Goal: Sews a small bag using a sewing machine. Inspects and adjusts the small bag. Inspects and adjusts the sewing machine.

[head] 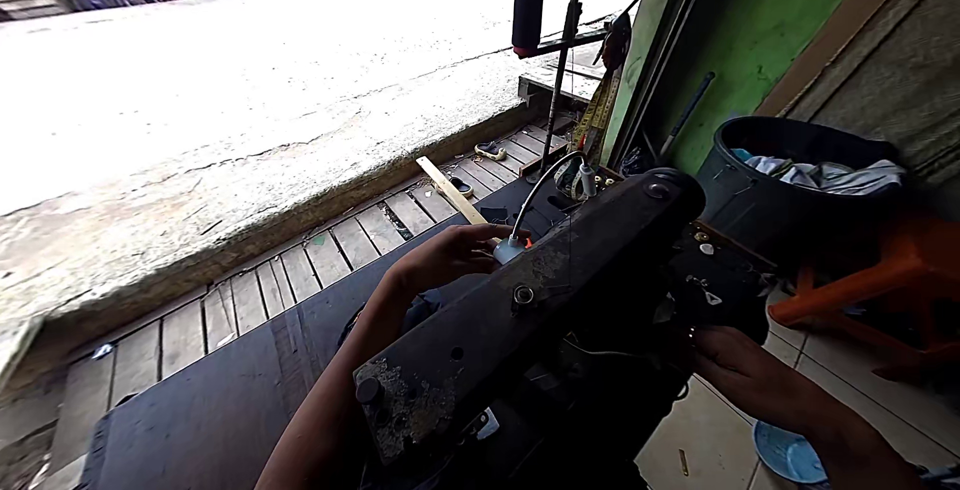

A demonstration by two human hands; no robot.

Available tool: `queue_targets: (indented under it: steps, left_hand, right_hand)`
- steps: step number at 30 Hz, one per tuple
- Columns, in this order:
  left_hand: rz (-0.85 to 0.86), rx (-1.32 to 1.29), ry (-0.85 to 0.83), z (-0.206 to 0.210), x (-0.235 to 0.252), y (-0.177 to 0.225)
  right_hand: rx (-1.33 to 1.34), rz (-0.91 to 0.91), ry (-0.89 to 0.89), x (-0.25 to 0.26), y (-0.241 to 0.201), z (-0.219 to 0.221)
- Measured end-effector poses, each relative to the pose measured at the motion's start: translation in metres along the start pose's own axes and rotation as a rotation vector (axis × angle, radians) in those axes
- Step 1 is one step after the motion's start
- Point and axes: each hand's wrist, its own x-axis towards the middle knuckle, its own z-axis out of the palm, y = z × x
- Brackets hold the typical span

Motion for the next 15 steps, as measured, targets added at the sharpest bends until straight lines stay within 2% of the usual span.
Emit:
queue_targets:
  steps: [4,10,11,13,15]
  left_hand:
    - [-0.035,-0.077,0.033,0.007,-0.005,-0.001]
    - [-0.008,0.006,0.09,0.018,-0.014,0.004]
    - [-0.007,0.027,0.104,0.019,-0.015,0.004]
    - [-0.007,0.054,0.141,0.021,-0.02,0.003]
    - [-0.021,0.093,0.191,0.023,-0.032,0.004]
  right_hand:
    - [-0.109,-0.042,0.055,0.005,-0.004,-0.012]
    - [-0.454,-0.169,0.503,0.073,-0.058,-0.05]
    - [-0.51,-0.203,0.525,0.091,-0.066,-0.054]
    - [-0.579,-0.224,0.43,0.127,-0.073,-0.06]
    - [-0.594,-0.14,0.266,0.163,-0.071,-0.06]
